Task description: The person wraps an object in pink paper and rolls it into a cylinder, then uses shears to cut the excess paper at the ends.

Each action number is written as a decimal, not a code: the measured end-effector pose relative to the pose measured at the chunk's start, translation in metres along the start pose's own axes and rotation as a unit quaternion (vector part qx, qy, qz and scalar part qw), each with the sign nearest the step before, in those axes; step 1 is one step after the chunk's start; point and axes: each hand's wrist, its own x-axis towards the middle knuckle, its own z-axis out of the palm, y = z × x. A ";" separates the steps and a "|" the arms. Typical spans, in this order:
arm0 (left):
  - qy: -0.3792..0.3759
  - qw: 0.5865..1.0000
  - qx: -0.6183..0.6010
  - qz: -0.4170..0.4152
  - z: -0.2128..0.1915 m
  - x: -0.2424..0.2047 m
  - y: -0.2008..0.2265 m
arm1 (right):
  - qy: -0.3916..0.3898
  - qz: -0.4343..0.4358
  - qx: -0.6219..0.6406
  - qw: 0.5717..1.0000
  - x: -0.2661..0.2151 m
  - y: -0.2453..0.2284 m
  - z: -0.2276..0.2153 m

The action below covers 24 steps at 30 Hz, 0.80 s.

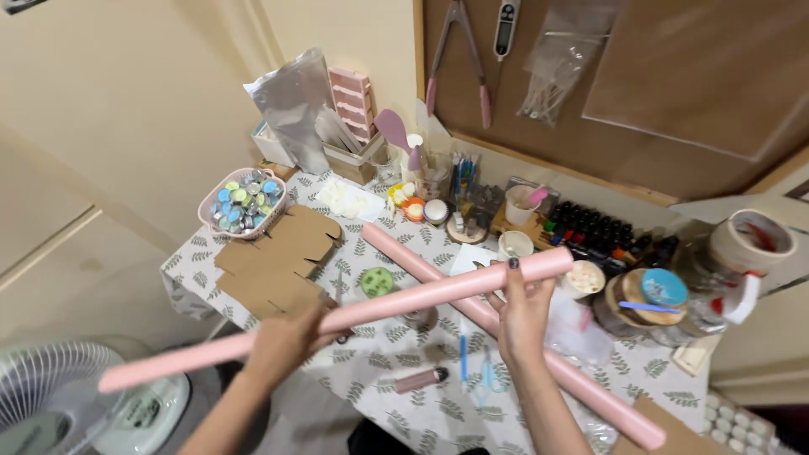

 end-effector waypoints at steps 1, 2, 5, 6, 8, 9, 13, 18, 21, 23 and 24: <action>-0.007 1.000 -0.001 0.004 0.002 0.000 -0.010 | 0.008 0.002 0.000 1.000 -0.005 0.004 0.009; -0.075 0.996 -0.049 -0.025 0.003 0.000 -0.020 | 0.002 0.023 -0.002 1.000 -0.010 0.008 0.018; -0.203 0.954 -0.205 -0.076 0.002 0.009 -0.063 | -0.019 0.044 -0.002 0.999 -0.011 0.029 0.056; -0.262 0.906 -0.317 -0.103 0.003 0.011 -0.077 | -0.035 0.049 -0.010 0.998 -0.011 0.037 0.068; -0.317 0.850 -0.397 -0.140 0.018 0.019 -0.098 | -0.031 0.052 -0.018 0.998 -0.006 0.072 0.069; -0.365 0.783 -0.469 -0.184 0.023 0.020 -0.108 | -0.032 0.062 -0.024 0.997 -0.006 0.090 0.070; -0.420 0.745 -0.473 -0.209 0.005 0.039 -0.112 | -0.027 0.127 -0.052 0.990 -0.020 0.108 0.100; -0.264 0.887 -0.379 -0.014 -0.003 0.064 -0.097 | -0.108 0.269 -0.137 0.947 -0.032 0.152 0.110; -0.227 0.941 -0.251 0.001 -0.022 0.079 -0.075 | -0.094 0.257 -0.187 0.943 -0.034 0.154 0.115; -0.207 0.952 -0.223 0.017 -0.020 0.087 -0.076 | -0.092 0.249 -0.189 0.945 -0.038 0.146 0.120; -0.185 0.963 -0.193 0.032 -0.019 0.091 -0.076 | -0.094 0.242 -0.191 0.947 -0.040 0.142 0.122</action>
